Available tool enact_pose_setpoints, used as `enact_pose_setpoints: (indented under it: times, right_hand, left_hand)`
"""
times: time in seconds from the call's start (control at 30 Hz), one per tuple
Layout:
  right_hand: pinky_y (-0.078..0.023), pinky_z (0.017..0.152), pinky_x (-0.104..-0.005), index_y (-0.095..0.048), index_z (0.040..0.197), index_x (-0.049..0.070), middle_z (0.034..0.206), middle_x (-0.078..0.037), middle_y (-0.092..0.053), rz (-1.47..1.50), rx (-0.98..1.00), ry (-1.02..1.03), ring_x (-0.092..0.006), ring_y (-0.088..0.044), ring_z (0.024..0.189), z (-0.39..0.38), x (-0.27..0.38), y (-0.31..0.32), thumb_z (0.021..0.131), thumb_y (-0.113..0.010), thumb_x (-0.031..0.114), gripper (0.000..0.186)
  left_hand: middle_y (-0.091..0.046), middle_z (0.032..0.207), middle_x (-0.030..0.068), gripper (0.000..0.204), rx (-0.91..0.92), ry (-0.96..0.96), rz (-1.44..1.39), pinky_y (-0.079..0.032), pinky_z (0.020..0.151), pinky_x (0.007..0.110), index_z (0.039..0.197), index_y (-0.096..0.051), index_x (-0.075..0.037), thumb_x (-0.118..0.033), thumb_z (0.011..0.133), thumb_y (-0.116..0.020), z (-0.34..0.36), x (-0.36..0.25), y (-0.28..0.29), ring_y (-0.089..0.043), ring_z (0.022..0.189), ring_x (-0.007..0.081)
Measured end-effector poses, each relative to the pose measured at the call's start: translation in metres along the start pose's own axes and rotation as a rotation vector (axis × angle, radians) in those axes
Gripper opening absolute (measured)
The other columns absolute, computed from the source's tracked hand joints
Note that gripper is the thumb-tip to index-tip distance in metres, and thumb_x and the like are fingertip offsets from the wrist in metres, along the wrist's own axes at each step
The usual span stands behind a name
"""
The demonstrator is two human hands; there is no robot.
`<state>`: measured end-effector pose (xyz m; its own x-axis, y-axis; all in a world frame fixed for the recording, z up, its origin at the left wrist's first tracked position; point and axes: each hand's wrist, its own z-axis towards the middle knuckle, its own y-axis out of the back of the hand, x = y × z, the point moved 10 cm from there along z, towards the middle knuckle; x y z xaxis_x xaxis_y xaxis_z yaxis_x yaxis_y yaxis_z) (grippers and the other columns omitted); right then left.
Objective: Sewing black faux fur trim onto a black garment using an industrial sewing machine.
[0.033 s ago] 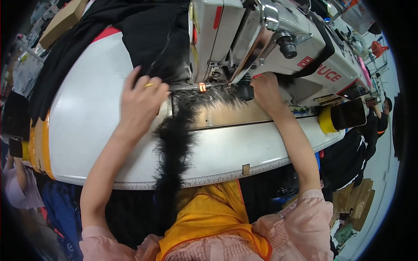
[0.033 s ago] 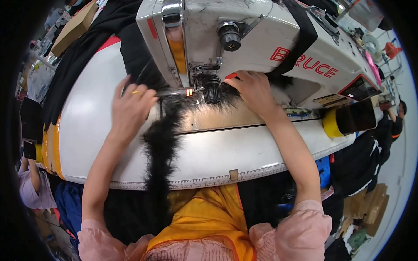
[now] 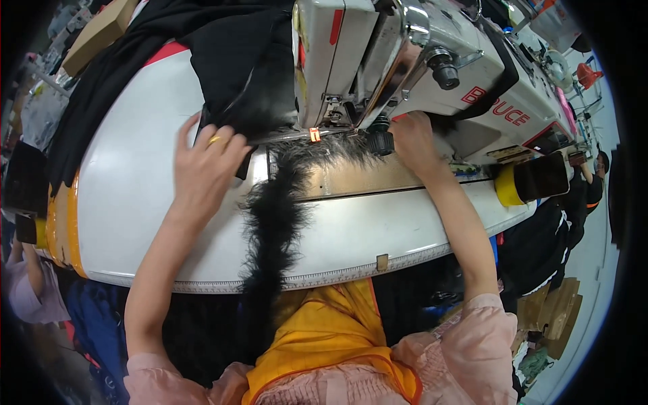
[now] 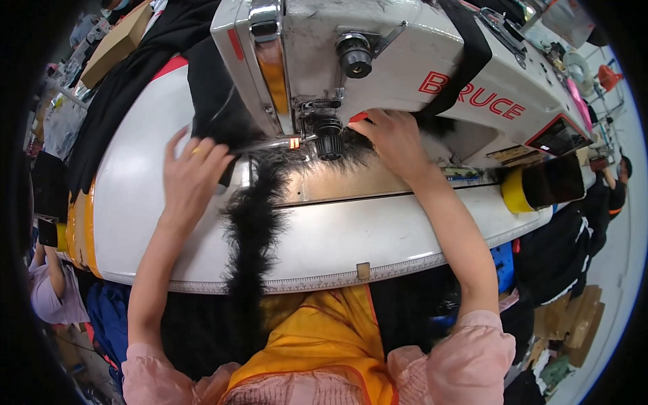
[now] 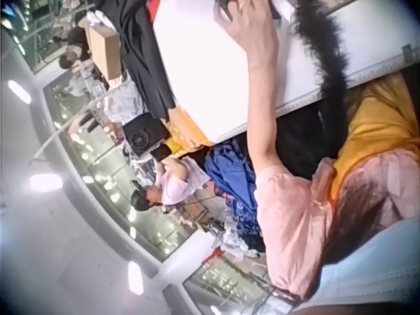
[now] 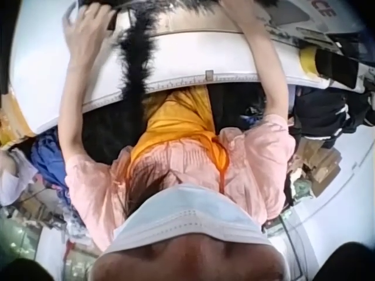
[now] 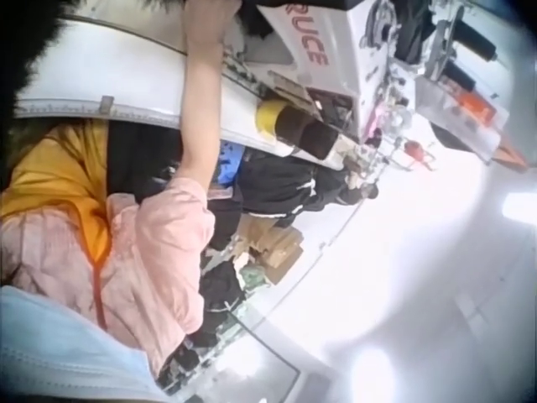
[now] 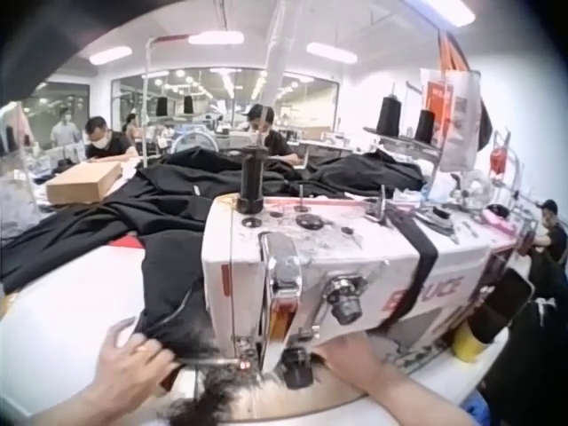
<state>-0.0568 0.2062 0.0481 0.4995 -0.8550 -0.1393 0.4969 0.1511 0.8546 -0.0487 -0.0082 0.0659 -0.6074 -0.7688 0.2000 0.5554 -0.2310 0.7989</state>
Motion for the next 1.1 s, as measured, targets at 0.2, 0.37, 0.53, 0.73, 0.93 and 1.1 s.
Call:
enact_pose_setpoints:
  times: [0.2, 0.37, 0.53, 0.73, 0.93, 1.1]
  right_hand:
    - [-0.047, 0.071, -0.0351, -0.065, 0.093, 0.015, 0.092, -0.005, -0.058, 0.056, -0.005, 0.015, -0.0243, -0.058, 0.084, 0.004, 0.005, 0.004, 0.072, -0.059, 0.006, 0.023]
    - [-0.047, 0.076, -0.0372, -0.063, 0.096, 0.012, 0.096, -0.006, -0.058, 0.182, 0.045, -0.05, -0.0271, -0.056, 0.09, 0.0, -0.004, 0.002, 0.07, -0.059, 0.001, 0.028]
    - [-0.045, 0.083, -0.0393, -0.059, 0.101, 0.008, 0.107, -0.011, -0.053, 0.271, 0.194, -0.098, -0.0317, -0.051, 0.102, -0.002, 0.0, 0.0, 0.065, -0.065, 0.007, 0.037]
    - [-0.044, 0.085, -0.04, -0.057, 0.104, 0.009, 0.105, -0.012, -0.052, 0.187, 0.223, 0.017, -0.033, -0.05, 0.103, -0.006, 0.008, -0.004, 0.066, -0.069, 0.015, 0.041]
    - [-0.045, 0.073, -0.0403, -0.059, 0.094, 0.002, 0.088, -0.016, -0.056, 0.194, 0.07, 0.011, -0.0327, -0.055, 0.082, -0.001, 0.009, 0.008, 0.072, -0.071, 0.044, 0.049]
    - [-0.045, 0.084, -0.0352, -0.059, 0.113, 0.014, 0.103, -0.003, -0.058, 0.23, 0.026, 0.231, -0.0223, -0.056, 0.095, 0.008, 0.055, 0.013, 0.075, -0.068, 0.025, 0.041]
  left_hand:
    - [-0.056, 0.085, 0.0009, 0.019, 0.112, 0.169, -0.02, -0.035, 0.096, 0.045, 0.09, -0.062, -0.01, -0.016, 0.074, -0.069, -0.049, 0.001, 0.023, -0.055, 0.087, 0.0155]
    - [-0.057, 0.096, 0.006, 0.017, -0.047, 0.226, -0.441, -0.041, 0.092, 0.041, 0.094, -0.061, -0.007, -0.008, 0.078, -0.064, -0.028, 0.024, 0.047, -0.057, 0.096, 0.0211]
    - [-0.047, 0.116, 0.0121, 0.032, 0.007, 0.805, -1.054, -0.051, 0.076, 0.03, 0.113, -0.051, -0.001, 0.002, 0.082, -0.056, -0.041, 0.098, -0.029, -0.055, 0.097, 0.0204]
    - [-0.064, 0.079, 0.0077, 0.013, -0.08, 0.463, -0.888, -0.047, 0.071, 0.027, 0.092, -0.061, -0.003, -0.003, 0.079, -0.059, 0.025, 0.138, -0.056, -0.06, 0.072, 0.0162]
    - [-0.062, 0.096, 0.01, 0.026, -0.642, 0.432, -0.557, -0.046, 0.084, 0.03, 0.099, -0.06, -0.002, 0.01, 0.077, -0.051, 0.022, 0.133, 0.053, -0.06, 0.091, 0.0229]
    - [-0.057, 0.09, 0.0062, 0.022, -0.021, 0.017, -0.673, -0.049, 0.073, 0.032, 0.095, -0.059, -0.006, -0.009, 0.074, -0.065, 0.015, -0.051, 0.032, -0.058, 0.088, 0.0233]
